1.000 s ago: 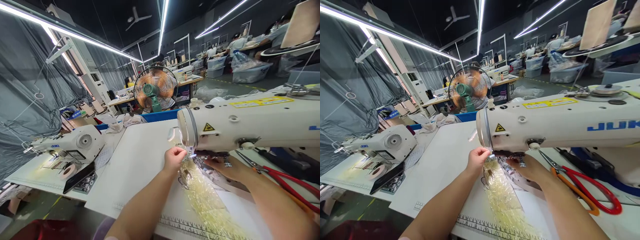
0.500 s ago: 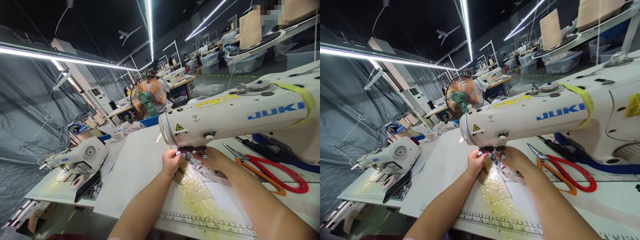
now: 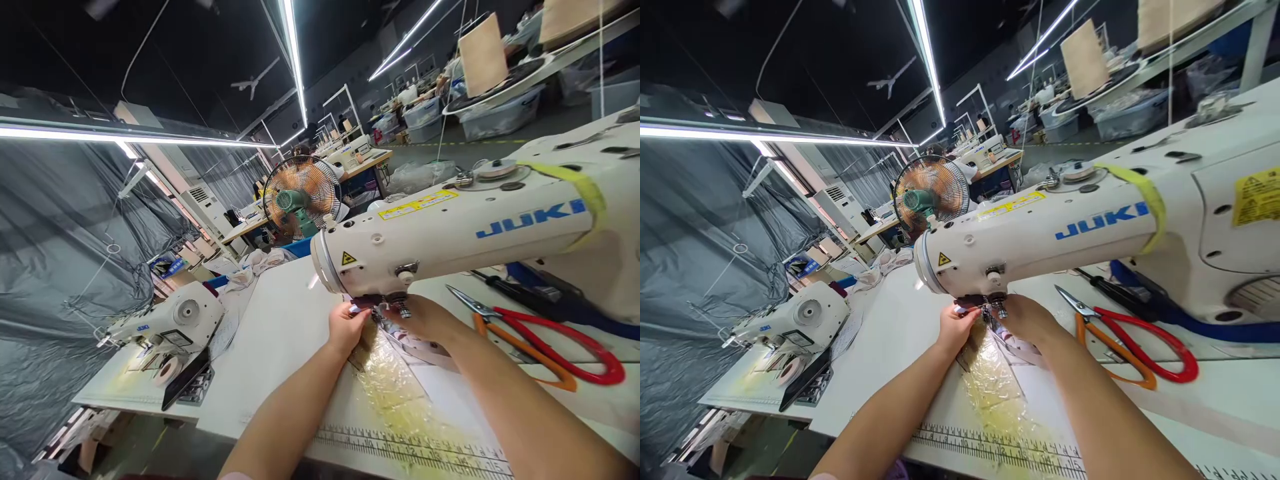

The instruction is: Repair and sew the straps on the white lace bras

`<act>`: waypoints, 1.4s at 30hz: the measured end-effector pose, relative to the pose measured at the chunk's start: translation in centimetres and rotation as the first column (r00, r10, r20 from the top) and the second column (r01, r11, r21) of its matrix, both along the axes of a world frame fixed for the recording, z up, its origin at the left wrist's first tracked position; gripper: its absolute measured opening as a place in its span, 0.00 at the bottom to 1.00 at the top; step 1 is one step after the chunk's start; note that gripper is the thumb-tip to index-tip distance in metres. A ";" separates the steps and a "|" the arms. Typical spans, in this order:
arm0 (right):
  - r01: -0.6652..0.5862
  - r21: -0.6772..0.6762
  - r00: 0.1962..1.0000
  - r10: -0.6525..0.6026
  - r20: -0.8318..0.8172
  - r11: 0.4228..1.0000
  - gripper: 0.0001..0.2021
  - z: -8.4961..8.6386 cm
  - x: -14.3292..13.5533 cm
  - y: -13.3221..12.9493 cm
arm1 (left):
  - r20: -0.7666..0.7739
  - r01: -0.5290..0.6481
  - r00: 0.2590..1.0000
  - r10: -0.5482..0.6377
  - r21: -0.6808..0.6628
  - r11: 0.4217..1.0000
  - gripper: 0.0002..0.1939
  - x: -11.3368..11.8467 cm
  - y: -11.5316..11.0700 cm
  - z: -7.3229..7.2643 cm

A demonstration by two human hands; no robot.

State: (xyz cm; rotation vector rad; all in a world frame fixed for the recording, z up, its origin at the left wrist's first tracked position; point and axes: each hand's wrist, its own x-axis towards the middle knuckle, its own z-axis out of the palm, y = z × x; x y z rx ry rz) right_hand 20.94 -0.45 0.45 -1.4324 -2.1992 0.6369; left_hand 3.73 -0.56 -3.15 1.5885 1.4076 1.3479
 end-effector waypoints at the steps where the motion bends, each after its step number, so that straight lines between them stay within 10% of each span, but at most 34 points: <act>1: -0.005 -0.004 1.000 0.005 0.006 1.000 0.12 0.1 0.0 -0.1 | -0.001 0.002 1.000 -0.002 -0.002 1.000 0.05 0.1 0.0 0.1; 42: 0.077 -0.075 0.996 -0.079 -0.031 0.994 0.10 0.0 -0.2 -0.3 | -0.260 -0.024 0.965 0.027 0.014 1.000 0.04 0.2 0.4 0.4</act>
